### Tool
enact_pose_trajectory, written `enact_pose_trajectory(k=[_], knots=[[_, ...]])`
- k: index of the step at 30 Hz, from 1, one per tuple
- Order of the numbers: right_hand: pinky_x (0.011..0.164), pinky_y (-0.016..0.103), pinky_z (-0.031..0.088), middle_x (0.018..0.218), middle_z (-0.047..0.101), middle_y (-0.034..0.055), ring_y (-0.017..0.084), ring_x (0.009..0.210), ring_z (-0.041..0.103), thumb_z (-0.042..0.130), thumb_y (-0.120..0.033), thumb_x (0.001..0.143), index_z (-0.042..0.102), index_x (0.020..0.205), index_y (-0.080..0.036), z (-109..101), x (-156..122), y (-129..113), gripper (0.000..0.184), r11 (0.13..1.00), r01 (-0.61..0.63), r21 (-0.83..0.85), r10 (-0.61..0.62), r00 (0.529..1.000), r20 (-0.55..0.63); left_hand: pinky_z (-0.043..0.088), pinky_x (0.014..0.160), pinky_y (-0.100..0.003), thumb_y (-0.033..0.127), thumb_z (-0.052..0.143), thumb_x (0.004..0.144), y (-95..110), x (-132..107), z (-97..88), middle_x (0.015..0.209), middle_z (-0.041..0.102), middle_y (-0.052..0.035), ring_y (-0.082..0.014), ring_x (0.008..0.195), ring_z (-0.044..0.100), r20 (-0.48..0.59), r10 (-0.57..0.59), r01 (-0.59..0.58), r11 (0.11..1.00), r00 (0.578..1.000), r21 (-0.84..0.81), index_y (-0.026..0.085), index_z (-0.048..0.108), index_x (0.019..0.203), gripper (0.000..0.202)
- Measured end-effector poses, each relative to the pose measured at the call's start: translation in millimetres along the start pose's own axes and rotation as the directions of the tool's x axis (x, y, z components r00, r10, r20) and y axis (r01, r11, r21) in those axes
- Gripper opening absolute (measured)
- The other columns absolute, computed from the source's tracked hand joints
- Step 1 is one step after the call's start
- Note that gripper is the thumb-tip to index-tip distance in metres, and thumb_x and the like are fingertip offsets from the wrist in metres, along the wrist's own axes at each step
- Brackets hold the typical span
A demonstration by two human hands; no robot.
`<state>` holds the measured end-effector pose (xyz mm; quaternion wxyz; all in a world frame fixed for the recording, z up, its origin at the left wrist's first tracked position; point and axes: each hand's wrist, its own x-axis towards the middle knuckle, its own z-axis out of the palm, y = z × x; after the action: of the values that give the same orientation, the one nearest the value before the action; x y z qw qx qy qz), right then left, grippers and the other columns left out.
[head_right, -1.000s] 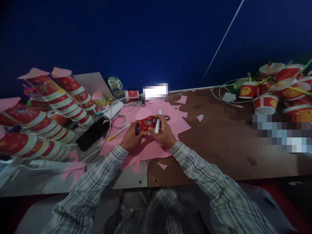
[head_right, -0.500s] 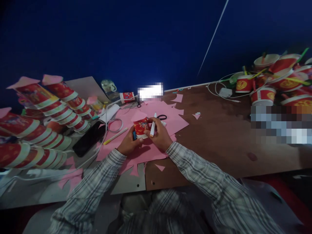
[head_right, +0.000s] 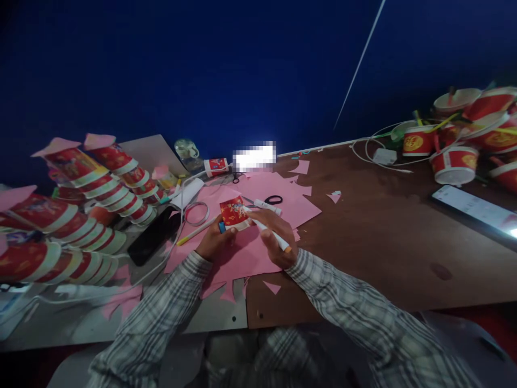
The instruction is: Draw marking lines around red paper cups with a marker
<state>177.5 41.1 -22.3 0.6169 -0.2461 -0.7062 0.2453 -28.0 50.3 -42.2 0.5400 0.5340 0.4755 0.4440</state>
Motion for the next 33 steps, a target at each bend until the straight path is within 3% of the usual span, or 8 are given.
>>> enact_pose_trajectory(k=[3, 8, 17, 33], knots=[[0.093, 0.05, 0.057, 0.1, 0.075, 0.0097, 0.027, 0.099, 0.071, 0.045, -0.035, 0.101, 0.068, 0.12, -0.024, 4.8, -1.6, 0.4, 0.032, 0.998, 0.04, -0.044, -0.039, 0.999, 0.019, 0.04, 0.053, -0.023, 0.057, 0.082, 0.067, -1.1, 0.5, -0.5, 0.071, 0.059, 0.0033, -0.0083, 0.052, 0.047, -0.02, -0.009, 0.009, 1.0, 1.0, 0.029, 0.016, 0.053, 0.11, 0.065], [0.082, 0.042, 0.062, 0.102, 0.074, 0.0101, 0.024, 0.092, 0.072, 0.052, -0.03, 0.097, 0.064, 0.12, -0.023, 9.8, -4.4, 0.3, 0.026, 0.986, -0.155, -0.054, 0.156, 0.988, 0.013, 0.041, 0.056, -0.026, 0.059, 0.082, 0.067, -0.5, 0.1, 0.1, 0.072, 0.059, 0.0013, -0.0118, 0.057, 0.051, 0.006, -0.001, 0.001, 1.0, 1.0, -0.019, 0.017, 0.054, 0.109, 0.066], [0.083, 0.043, 0.061, 0.102, 0.073, 0.0109, 0.025, 0.094, 0.07, 0.055, -0.026, 0.094, 0.063, 0.117, -0.024, 9.9, -4.8, 5.6, 0.024, 0.993, -0.014, -0.12, 0.019, 0.999, 0.042, 0.04, 0.052, -0.024, 0.066, 0.081, 0.064, 4.6, -1.1, 2.0, 0.069, 0.058, 0.0034, -0.0101, 0.054, 0.051, 0.032, -0.007, 0.008, 1.0, 0.999, -0.027, 0.018, 0.052, 0.108, 0.071], [0.08, 0.039, 0.061, 0.099, 0.073, 0.0097, 0.024, 0.091, 0.072, 0.055, -0.024, 0.095, 0.065, 0.115, -0.024, 12.8, -3.6, 5.2, 0.022, 0.993, -0.009, -0.116, 0.011, 1.0, 0.017, 0.039, 0.051, -0.023, 0.065, 0.08, 0.066, 6.0, -2.3, 3.8, 0.065, 0.056, 0.0049, -0.0093, 0.052, 0.049, 0.061, -0.011, 0.015, 0.998, 0.998, -0.059, 0.019, 0.052, 0.104, 0.066]])
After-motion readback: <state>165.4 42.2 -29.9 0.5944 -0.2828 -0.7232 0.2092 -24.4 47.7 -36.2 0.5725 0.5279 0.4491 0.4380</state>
